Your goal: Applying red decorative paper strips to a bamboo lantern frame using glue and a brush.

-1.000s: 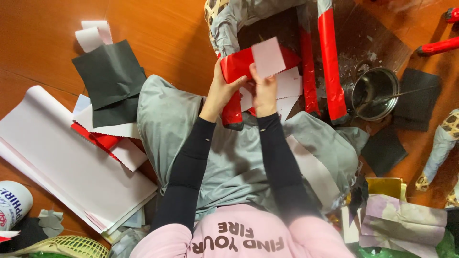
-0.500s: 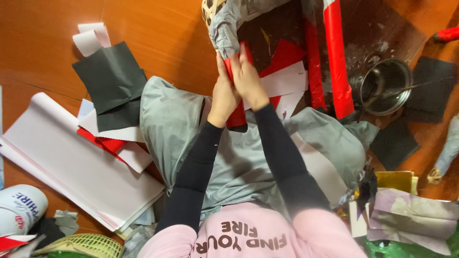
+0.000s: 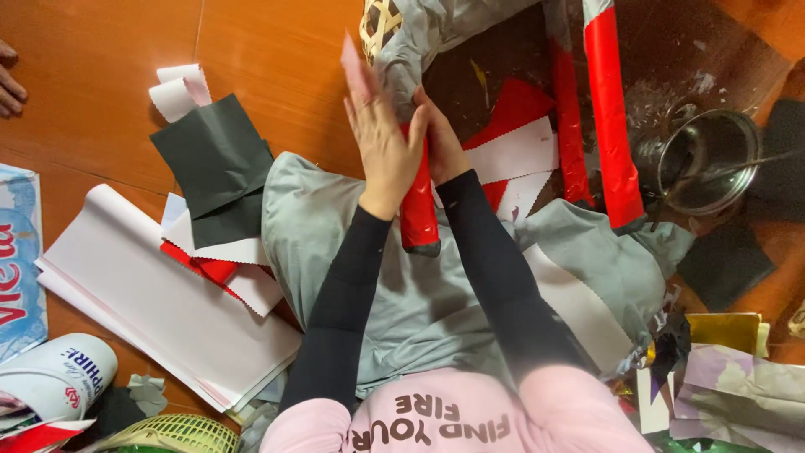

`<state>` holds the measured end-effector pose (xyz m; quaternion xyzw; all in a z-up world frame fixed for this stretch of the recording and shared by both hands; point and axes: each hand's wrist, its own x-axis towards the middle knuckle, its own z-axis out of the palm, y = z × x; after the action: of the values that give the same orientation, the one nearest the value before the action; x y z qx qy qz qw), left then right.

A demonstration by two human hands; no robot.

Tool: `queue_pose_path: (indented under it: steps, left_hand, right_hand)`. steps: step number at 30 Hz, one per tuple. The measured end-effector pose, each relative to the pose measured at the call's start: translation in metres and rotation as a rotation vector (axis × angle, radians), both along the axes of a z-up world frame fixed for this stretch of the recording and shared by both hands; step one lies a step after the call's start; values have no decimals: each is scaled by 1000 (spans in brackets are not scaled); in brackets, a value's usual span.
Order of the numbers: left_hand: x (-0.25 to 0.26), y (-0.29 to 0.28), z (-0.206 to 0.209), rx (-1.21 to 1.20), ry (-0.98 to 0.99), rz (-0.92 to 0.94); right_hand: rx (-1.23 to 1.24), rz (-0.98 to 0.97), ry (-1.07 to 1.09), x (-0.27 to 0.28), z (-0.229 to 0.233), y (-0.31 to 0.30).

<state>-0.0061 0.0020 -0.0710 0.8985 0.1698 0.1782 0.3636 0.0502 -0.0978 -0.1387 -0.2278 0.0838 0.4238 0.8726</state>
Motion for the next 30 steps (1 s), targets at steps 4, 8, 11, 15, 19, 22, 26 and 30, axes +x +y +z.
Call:
queue_pose_path:
  steps: [4, 8, 11, 15, 19, 22, 26, 30]
  left_hand:
    - [22, -9, -3, 182, 48, -60]
    - [27, -1, 13, 307, 100, -150]
    - [32, 29, 22, 355, 97, -214]
    - [36, 74, 12, 412, 23, -365]
    - [45, 83, 13, 512, -94, -419]
    - [56, 83, 12, 529, -226, -402]
    - [69, 74, 9, 298, -233, -392]
    - [86, 66, -12, 305, -246, -329]
  right_hand:
    - [-138, -89, -98, -6, -8, -2]
    - [-176, 4, 25, -33, 34, -7]
    - [-299, 52, 62, -58, 50, -17]
    - [-341, 153, 42, -72, 79, -23]
    - [-355, 153, 52, -75, 77, -19]
    - [-365, 156, 19, -72, 82, -14]
    - [-402, 64, 25, -74, 80, -13]
    - [-315, 125, 4, -79, 44, -25]
